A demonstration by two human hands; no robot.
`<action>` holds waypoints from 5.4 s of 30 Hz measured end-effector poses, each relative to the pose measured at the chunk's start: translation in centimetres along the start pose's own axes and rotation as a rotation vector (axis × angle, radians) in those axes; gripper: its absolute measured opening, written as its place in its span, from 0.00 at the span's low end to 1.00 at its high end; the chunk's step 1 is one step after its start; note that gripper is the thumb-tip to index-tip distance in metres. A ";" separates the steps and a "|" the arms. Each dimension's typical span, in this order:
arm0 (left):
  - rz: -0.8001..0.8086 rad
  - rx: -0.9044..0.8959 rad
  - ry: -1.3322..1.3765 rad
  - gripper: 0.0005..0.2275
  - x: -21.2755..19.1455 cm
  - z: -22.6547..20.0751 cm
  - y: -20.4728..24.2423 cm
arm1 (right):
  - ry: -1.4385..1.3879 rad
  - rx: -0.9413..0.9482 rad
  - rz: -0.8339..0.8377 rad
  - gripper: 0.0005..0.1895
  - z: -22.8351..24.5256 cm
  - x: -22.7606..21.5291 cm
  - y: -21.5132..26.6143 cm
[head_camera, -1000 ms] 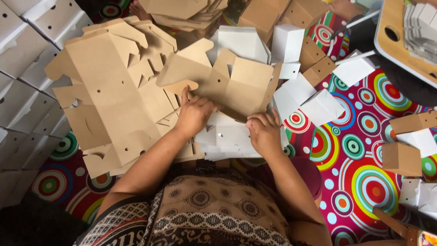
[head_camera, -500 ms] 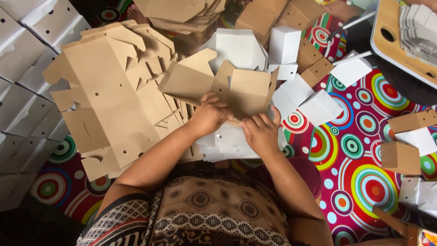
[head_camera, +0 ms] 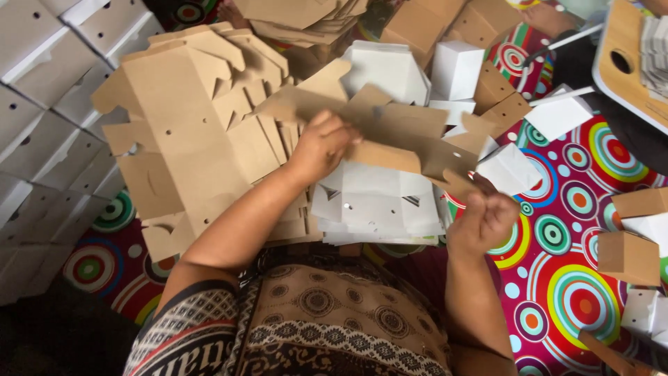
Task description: Assembling cardboard boxes from flat sheets by folding and tucking flaps.
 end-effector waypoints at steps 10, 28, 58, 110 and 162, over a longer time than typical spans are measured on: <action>0.105 0.200 -0.372 0.02 -19.0 -1.2 -3.4 | -0.554 -0.372 0.694 0.13 13.5 14.1 -2.1; 1.200 -1.165 -0.519 0.43 -15.4 1.0 13.6 | -0.092 0.384 0.456 0.21 -11.6 7.7 -2.6; 0.447 -0.580 1.186 0.57 5.0 -7.4 0.4 | 0.359 0.337 0.047 0.42 -7.3 -6.1 -2.6; -0.318 -1.209 1.566 0.34 0.8 -4.9 6.0 | 0.508 -0.060 0.642 0.06 9.1 3.5 -4.0; 0.087 -0.156 -0.380 0.04 3.5 -1.8 8.0 | 0.457 -0.116 0.630 0.05 0.1 8.1 1.1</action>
Point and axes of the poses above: each hand's wrist, its own y-axis away from the middle knuckle, its own x-axis out of the palm, z = x × y, the point moved 2 cm from there along -y, towards the middle knuckle, and after that the axes turned 12 degrees about z, right-handed, at the moved point
